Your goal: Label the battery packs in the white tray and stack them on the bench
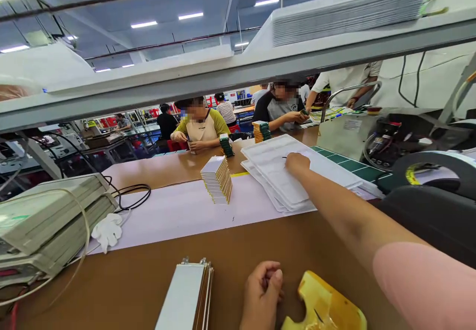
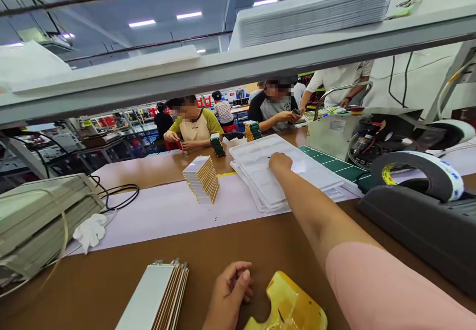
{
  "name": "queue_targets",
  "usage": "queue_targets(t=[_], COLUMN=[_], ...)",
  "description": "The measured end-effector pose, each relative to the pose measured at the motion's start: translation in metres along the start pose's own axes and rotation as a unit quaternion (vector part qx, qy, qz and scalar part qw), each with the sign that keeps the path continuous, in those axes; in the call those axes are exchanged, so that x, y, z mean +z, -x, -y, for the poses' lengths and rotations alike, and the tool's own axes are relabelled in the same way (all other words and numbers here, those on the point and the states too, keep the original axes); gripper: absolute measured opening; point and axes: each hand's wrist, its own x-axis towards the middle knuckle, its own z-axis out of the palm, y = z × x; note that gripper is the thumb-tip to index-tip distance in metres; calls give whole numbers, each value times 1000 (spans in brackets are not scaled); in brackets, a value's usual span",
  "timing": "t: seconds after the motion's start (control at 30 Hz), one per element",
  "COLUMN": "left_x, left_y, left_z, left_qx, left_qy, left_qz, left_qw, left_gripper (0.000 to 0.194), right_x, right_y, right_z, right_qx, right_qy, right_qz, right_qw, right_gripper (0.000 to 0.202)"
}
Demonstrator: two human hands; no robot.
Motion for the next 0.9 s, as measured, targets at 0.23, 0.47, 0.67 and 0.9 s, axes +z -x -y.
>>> queue_targets(t=[0.23, 0.47, 0.67, 0.9], left_x=[-1, -1, -3, -1], left_y=[1, -2, -9, -12], left_z=[1, 6, 6, 16], left_qx=[-5, 11, 45, 65], left_qy=[-15, 36, 90, 57], left_qz=[11, -13, -22, -20], left_qw=[1000, 999, 995, 996], left_gripper=[43, 47, 71, 70], right_x=[14, -8, -43, -73], right_y=[-10, 21, 104, 113], right_z=[6, 15, 4, -4], right_qx=[18, -28, -115, -90], right_qy=[4, -13, -21, -12], right_qz=[25, 19, -44, -49], right_qw=[1000, 999, 992, 995], right_gripper=[34, 32, 31, 27])
